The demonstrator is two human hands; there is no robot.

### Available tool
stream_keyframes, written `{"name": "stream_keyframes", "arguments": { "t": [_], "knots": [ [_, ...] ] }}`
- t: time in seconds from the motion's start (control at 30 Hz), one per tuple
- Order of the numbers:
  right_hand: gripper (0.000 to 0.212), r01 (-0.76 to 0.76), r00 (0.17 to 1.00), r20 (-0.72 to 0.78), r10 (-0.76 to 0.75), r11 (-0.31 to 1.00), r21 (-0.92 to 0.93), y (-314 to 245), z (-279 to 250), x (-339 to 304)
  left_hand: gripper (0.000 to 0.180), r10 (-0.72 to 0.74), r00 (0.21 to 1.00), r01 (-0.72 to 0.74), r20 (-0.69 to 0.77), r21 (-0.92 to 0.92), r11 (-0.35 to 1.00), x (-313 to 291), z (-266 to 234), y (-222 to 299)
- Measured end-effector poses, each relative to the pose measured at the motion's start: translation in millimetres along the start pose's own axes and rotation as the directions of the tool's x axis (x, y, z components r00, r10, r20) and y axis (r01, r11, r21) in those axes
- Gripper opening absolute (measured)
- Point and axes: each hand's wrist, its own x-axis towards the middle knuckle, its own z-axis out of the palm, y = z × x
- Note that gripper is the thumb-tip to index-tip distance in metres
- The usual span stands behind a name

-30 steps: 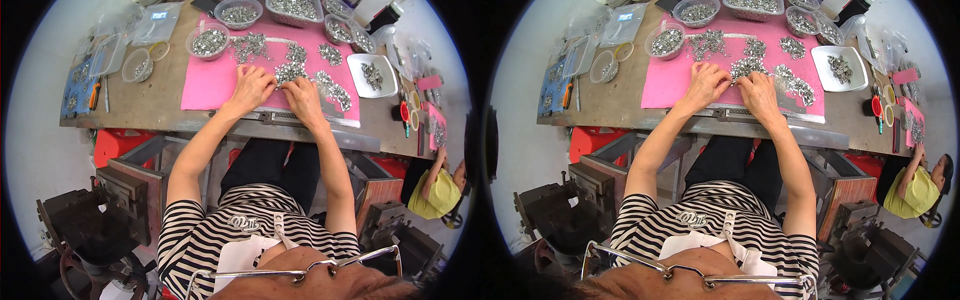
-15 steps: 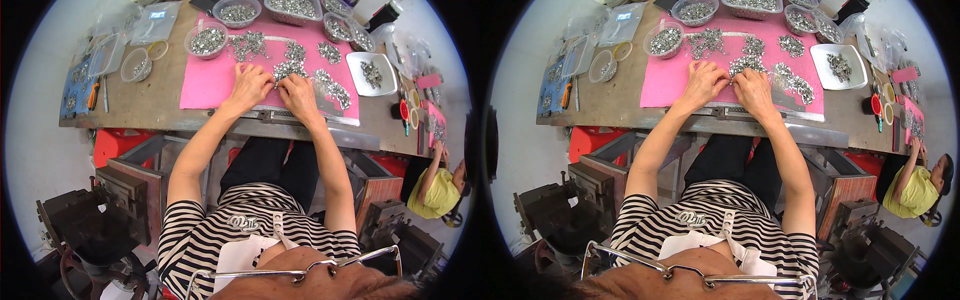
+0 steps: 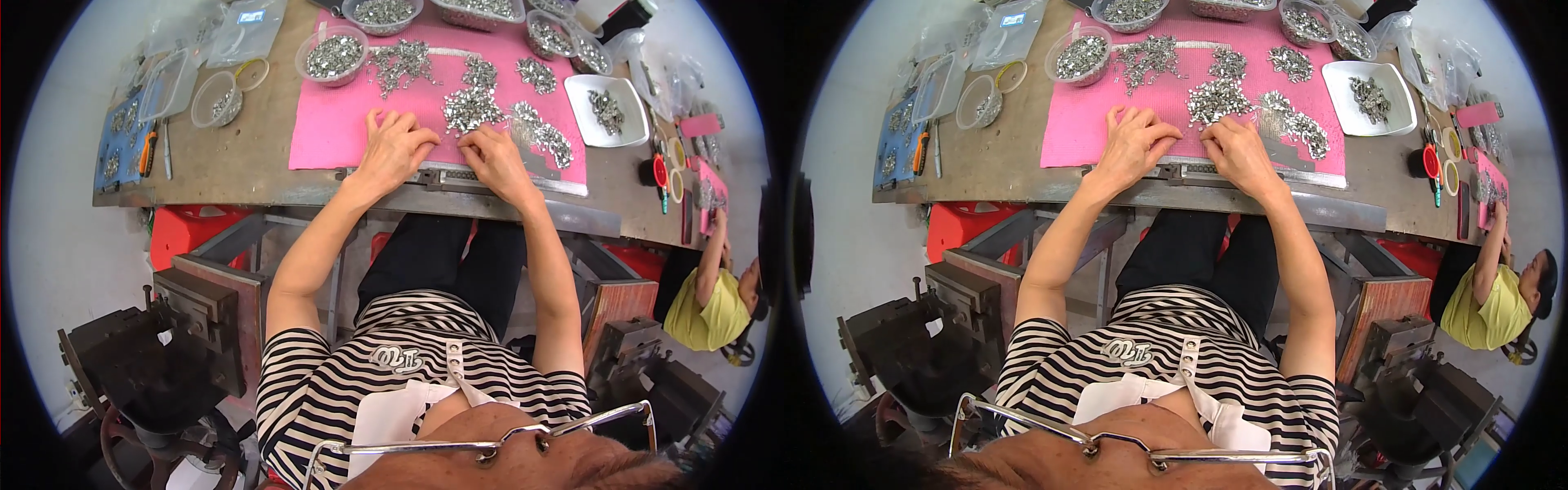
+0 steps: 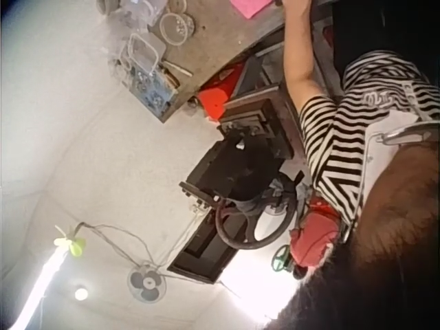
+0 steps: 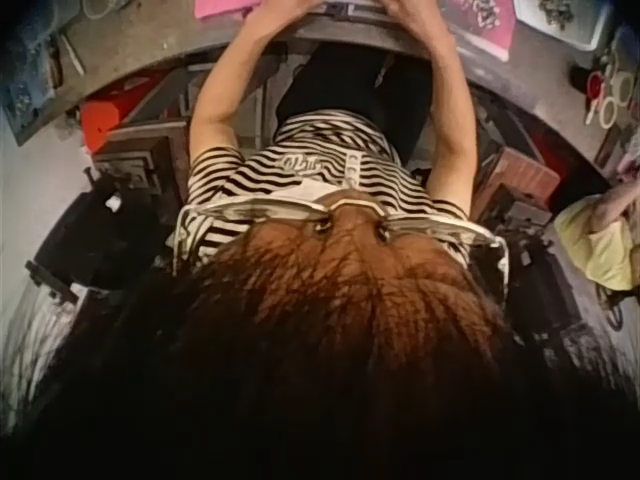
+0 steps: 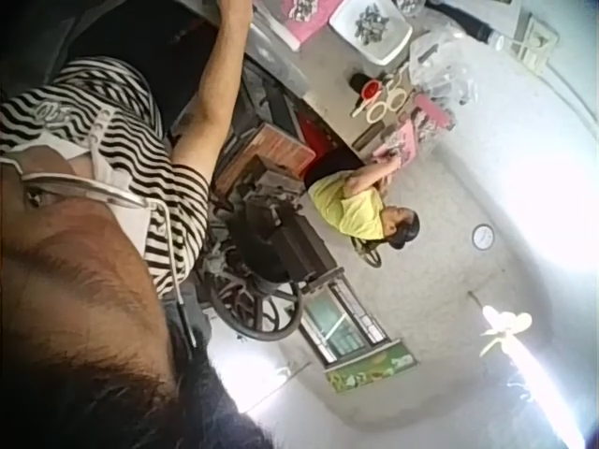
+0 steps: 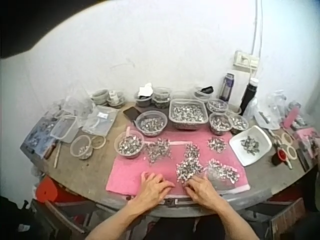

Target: The person sorts small silver-colored metal components by hand, transferring them from a plastic container into a designated tray area.

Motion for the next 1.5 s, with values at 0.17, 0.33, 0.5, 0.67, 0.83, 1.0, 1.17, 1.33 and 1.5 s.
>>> {"name": "stream_keyframes", "arguments": {
  "t": [0.17, 0.33, 0.5, 0.67, 0.83, 1.0, 1.17, 1.33, 1.5],
  "knots": [
    [0.006, -0.050, 0.998, -0.027, 0.053, 0.993, 0.103, 1.5, -1.4, -2.6, 0.013, 0.040, 0.996, -0.046, 0.078, 0.073, 0.996, 1.0, -1.5, -1.5],
    [0.006, 0.008, 0.997, -0.069, -0.016, 0.993, -0.114, -2.1, 9.1, -5.9, 0.007, 0.014, 0.999, -0.016, 0.045, 0.031, 0.999, -2.8, 0.6, -4.8],
    [0.005, 0.003, 0.999, -0.048, -0.007, 0.997, -0.084, 2.0, 10.7, -6.0, 0.008, -0.039, 0.994, 0.041, 0.104, -0.013, 0.999, -2.8, -2.8, -5.9],
    [0.006, -0.035, 0.999, -0.011, 0.034, 0.998, -0.052, -0.7, 7.7, -0.3, 0.009, -0.066, 0.994, 0.063, 0.088, 0.037, 0.997, -2.5, -9.7, -4.9],
    [0.014, 0.100, 0.994, -0.047, -0.097, 0.993, 0.056, -17.7, -1.4, -23.5, 0.008, -0.046, 0.997, 0.039, 0.063, 0.097, 0.995, -9.0, -10.3, -4.6],
    [0.019, 0.136, 0.986, -0.094, -0.135, 0.991, 0.004, -23.5, 5.2, -36.9, 0.008, 0.034, 0.999, -0.033, 0.029, -0.015, 0.999, -16.8, -0.7, 22.3],
    [0.020, 0.092, 0.993, -0.075, -0.092, 0.996, -0.016, -26.2, 7.2, -37.0, 0.010, 0.091, 0.992, -0.101, -0.084, -0.124, 0.987, -24.9, 15.6, 36.4],
    [0.017, 0.146, 0.979, -0.147, -0.139, 0.989, 0.036, -25.4, 7.8, -39.2, 0.011, 0.112, 0.987, -0.121, -0.115, -0.077, 0.990, -26.2, 16.1, 35.7],
    [0.016, 0.070, 0.943, -0.329, -0.054, 0.997, 0.035, -29.6, 12.5, -50.7, 0.015, 0.075, 0.994, -0.083, -0.083, -0.092, 0.992, -29.5, 20.2, 42.3]
  ]
}}
